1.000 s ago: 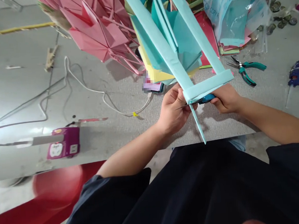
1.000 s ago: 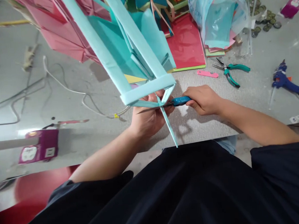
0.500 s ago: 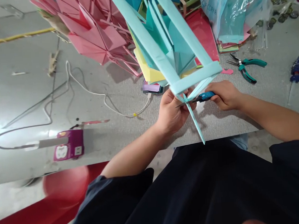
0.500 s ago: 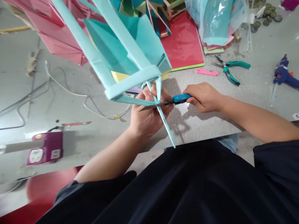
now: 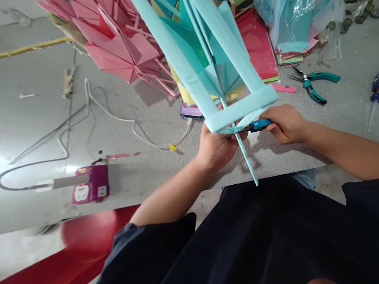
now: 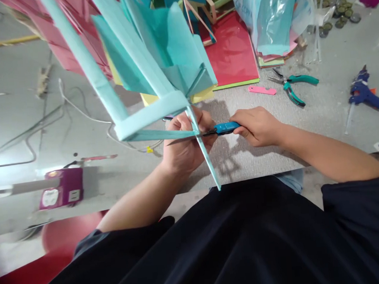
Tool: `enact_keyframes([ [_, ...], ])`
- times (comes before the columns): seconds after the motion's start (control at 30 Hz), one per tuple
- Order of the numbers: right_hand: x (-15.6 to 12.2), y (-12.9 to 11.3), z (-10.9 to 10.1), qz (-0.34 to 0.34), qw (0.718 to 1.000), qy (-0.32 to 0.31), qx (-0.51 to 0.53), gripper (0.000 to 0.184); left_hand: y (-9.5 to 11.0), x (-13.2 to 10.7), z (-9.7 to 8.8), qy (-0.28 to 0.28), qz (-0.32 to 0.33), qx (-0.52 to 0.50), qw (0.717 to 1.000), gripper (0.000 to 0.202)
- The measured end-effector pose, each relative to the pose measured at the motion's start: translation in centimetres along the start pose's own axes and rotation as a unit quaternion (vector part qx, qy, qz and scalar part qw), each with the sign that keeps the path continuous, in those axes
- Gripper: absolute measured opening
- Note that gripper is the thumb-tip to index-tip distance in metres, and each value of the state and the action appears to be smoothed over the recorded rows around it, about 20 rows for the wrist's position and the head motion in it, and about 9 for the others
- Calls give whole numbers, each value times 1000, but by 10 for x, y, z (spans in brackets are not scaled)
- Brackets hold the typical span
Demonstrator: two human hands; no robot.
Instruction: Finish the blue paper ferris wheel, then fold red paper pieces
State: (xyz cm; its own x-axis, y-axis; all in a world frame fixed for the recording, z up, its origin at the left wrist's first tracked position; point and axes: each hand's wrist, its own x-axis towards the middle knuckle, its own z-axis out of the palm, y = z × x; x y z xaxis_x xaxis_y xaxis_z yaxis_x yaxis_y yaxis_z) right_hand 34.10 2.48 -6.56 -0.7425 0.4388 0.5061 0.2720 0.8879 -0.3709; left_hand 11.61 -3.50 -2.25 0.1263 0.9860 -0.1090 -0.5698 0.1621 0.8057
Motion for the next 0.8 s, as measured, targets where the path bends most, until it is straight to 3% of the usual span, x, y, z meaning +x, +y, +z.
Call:
enact_keyframes([
  [0.17, -2, 15, -6, -35, 999, 17, -5, 55, 3, 2, 3, 15, -24, 0, 1000, 63],
  [0.3, -3, 21, -10, -21, 1000, 18, 12, 54, 1, 3, 3, -1, -7, -35, 999, 63],
  [0.43, -2, 18, -12, -4, 997, 65, 43, 52, 0, 5, -1, 0, -3, -36, 999, 60],
  [0.8, -4, 18, -9, 9, 999, 39, 14, 55, 6, 6, -1, 29, -4, -42, 999, 50],
])
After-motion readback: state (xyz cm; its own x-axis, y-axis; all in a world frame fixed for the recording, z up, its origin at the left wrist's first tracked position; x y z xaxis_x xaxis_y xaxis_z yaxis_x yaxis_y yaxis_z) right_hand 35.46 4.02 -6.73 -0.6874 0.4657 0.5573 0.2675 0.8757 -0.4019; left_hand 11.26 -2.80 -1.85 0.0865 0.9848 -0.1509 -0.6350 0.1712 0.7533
